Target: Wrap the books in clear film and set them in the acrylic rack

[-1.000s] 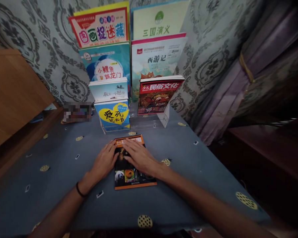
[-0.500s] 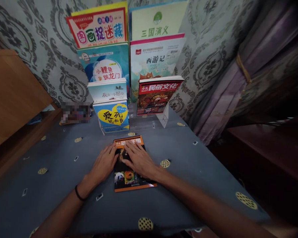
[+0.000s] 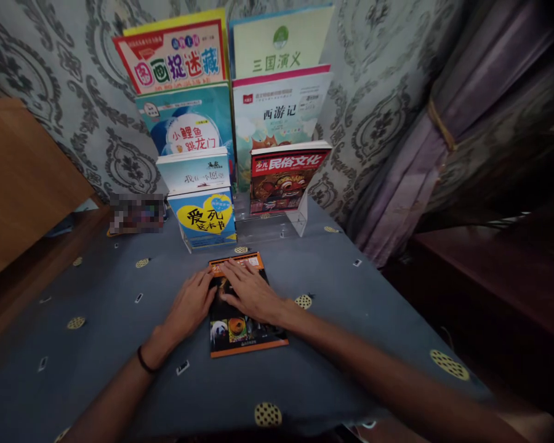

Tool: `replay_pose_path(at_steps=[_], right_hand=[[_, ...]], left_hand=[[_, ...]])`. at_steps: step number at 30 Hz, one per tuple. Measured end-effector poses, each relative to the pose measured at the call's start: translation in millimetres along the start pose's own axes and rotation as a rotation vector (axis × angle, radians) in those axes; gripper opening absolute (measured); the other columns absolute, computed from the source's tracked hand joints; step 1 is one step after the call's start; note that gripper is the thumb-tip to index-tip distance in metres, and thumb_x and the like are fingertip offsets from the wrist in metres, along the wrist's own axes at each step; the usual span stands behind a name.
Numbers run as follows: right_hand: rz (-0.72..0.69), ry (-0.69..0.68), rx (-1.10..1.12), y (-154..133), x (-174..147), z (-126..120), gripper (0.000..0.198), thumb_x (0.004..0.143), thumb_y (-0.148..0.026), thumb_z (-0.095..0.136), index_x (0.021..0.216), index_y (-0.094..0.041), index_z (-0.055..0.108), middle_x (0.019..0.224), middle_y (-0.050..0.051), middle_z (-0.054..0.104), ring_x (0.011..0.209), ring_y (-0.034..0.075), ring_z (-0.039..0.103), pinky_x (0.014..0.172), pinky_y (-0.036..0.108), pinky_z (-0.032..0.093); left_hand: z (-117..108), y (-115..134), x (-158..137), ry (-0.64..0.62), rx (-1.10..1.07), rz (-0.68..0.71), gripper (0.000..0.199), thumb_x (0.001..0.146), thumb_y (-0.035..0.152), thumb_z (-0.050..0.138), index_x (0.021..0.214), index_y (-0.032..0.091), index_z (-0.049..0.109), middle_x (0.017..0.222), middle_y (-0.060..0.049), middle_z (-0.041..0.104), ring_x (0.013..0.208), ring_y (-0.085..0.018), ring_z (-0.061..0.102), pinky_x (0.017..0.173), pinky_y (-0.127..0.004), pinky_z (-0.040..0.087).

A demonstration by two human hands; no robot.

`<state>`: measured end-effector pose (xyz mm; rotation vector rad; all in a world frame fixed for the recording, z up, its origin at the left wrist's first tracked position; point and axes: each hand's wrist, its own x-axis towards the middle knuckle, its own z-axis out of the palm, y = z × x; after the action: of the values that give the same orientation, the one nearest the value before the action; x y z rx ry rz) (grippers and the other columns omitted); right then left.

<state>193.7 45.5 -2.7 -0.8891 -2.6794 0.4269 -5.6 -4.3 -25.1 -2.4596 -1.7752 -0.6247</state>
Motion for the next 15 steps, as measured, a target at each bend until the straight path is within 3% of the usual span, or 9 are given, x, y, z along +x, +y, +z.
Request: replay_pose_path(at_steps=[8, 15], right_hand=[[-0.155, -0.056, 0.023, 5.9, 28.0, 5.9, 0.090, 0.094, -0.064, 0.052, 0.155, -0.004, 0.027, 0.158, 0.024, 0.037, 0.152, 0.031, 0.025, 0.125, 0.055, 0.017], [-0.142, -0.039, -0.006, 4.3, 25.8, 3.1, 0.084, 0.097, -0.058, 0.050, 0.155, -0.002, 0.027, 0.157, 0.023, 0.039, 0.151, 0.029, 0.029, 0.125, 0.052, 0.017]], left_hand=[[-0.8, -5.9, -0.2, 0.001, -0.077, 0.020, 0.034, 0.097, 0.015, 0.039, 0.126, 0.020, 0.055, 0.126, -0.012, 0.065, 0.117, -0.025, 0.063, 0.099, -0.045, 0.053], [-1.3, -11.0, 11.7, -0.002, -0.045, 0.043, 0.029, 0.098, 0.015, 0.038, 0.120, 0.020, 0.055, 0.119, -0.010, 0.066, 0.110, -0.023, 0.064, 0.098, -0.044, 0.054]])
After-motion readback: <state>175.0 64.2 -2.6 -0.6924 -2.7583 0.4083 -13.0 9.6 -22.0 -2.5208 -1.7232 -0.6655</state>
